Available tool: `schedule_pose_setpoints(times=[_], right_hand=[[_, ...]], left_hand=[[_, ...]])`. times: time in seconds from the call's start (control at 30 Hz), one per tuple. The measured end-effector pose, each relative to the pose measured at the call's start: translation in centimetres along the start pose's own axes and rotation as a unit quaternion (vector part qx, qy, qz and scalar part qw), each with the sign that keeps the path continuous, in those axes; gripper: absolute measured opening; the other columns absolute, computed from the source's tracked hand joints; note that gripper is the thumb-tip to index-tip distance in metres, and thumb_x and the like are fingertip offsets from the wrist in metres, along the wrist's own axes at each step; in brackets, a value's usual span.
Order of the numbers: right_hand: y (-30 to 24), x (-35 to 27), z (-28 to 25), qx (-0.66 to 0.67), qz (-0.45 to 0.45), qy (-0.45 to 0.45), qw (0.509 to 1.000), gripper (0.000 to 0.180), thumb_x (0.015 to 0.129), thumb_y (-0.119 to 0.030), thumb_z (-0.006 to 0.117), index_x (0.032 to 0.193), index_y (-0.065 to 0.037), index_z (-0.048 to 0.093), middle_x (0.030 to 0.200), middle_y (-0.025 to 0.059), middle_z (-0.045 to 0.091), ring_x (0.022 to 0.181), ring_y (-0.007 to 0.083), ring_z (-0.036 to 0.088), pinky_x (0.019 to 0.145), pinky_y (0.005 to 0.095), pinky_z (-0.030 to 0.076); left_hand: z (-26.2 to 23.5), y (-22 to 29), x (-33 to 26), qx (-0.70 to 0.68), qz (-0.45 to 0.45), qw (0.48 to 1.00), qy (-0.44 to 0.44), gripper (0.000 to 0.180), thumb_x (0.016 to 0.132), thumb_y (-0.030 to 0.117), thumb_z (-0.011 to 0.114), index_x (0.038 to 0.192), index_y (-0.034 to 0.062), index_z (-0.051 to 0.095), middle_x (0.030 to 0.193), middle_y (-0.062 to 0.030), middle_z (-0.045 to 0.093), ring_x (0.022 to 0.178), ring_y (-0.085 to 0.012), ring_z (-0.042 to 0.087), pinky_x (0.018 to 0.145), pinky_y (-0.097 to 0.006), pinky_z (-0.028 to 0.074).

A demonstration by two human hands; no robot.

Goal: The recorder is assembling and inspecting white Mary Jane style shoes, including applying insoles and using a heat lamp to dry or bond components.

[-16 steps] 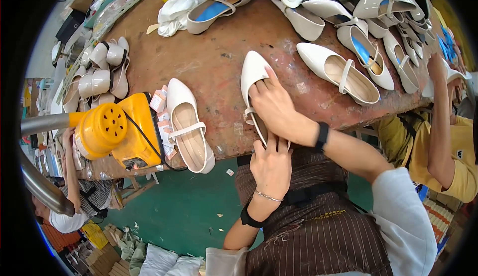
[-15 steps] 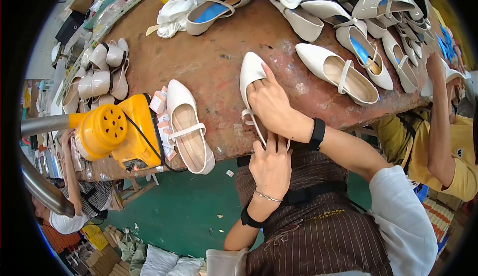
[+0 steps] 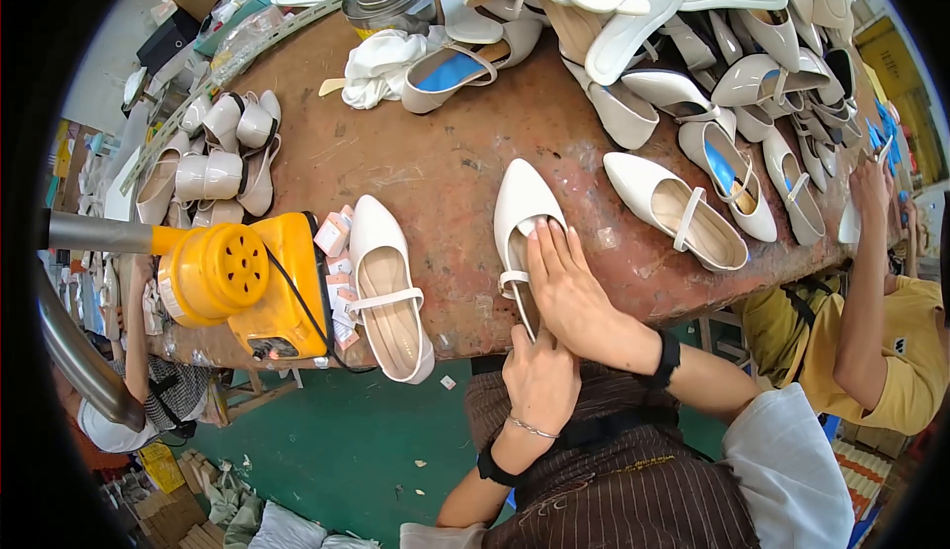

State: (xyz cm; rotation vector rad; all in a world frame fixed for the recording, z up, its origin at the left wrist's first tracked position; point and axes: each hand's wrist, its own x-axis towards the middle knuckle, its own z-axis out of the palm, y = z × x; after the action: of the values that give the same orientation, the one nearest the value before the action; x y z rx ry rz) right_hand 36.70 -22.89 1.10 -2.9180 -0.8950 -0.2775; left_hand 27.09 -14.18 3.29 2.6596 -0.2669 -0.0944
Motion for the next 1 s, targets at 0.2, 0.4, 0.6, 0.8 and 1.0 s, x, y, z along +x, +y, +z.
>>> schedule_pose_setpoints(times=[0.2, 0.4, 0.6, 0.8, 1.0], right_hand=[[0.1, 0.2, 0.6, 0.104, 0.059, -0.15, 0.981, 0.054, 0.083, -0.009, 0.052, 0.125, 0.023, 0.042, 0.121, 0.0341, 0.052, 0.12, 0.0448, 0.05, 0.113, 0.052, 0.027], [0.4, 1.4, 0.2, 0.074, 0.055, -0.129, 0.987, 0.049, 0.088, -0.016, 0.05, 0.126, 0.015, 0.049, 0.127, 0.0304, 0.053, 0.123, 0.0409, 0.051, 0.117, 0.0543, 0.015], [0.8, 2.4, 3.0, -0.006, 0.053, -0.022, 0.998, 0.031, 0.088, -0.015, 0.05, 0.11, 0.005, 0.061, 0.104, 0.0155, 0.066, 0.102, 0.0292, 0.063, 0.118, 0.0565, 0.007], [2.4, 2.2, 0.9, 0.047, -0.039, -0.11, 0.992, 0.026, 0.082, -0.014, 0.058, 0.101, 0.002, 0.066, 0.095, 0.0168, 0.068, 0.093, 0.0284, 0.067, 0.112, 0.0662, 0.016], [11.8, -5.1, -7.7, 0.324, 0.108, 0.035, 0.939, 0.032, 0.077, -0.004, 0.064, 0.109, -0.005, 0.068, 0.09, 0.0161, 0.067, 0.094, 0.0333, 0.065, 0.09, 0.0443, 0.048]], left_hand=[[0.1, 0.0, -0.2, -0.016, 0.012, 1.0, 0.021, 0.014, 0.073, 0.012, 0.073, 0.086, 0.006, 0.072, 0.088, -0.0086, 0.065, 0.081, -0.033, 0.056, 0.062, -0.04, 0.052], [-0.1, 0.1, -0.1, -0.023, 0.032, 0.999, 0.03, 0.027, 0.072, 0.011, 0.073, 0.098, 0.0058, 0.07, 0.092, -0.0091, 0.064, 0.083, -0.032, 0.056, 0.063, -0.039, 0.051], [-0.1, 0.4, -0.2, -0.001, 0.018, 1.0, 0.017, 0.03, 0.072, 0.012, 0.073, 0.102, 0.0063, 0.07, 0.106, -0.0087, 0.065, 0.086, -0.0326, 0.056, 0.067, -0.04, 0.052], [-1.8, 0.4, -0.2, -0.024, 0.02, 1.0, 0.001, 0.028, 0.071, 0.015, 0.075, 0.099, 0.0075, 0.073, 0.109, -0.0066, 0.067, 0.088, -0.0312, 0.057, 0.072, -0.04, 0.051], [-11.4, -4.4, -2.8, -0.271, -0.039, 0.961, 0.045, 0.023, 0.07, 0.007, 0.077, 0.088, -0.0048, 0.068, 0.088, -0.0128, 0.064, 0.081, -0.0269, 0.061, 0.075, -0.034, 0.046]])
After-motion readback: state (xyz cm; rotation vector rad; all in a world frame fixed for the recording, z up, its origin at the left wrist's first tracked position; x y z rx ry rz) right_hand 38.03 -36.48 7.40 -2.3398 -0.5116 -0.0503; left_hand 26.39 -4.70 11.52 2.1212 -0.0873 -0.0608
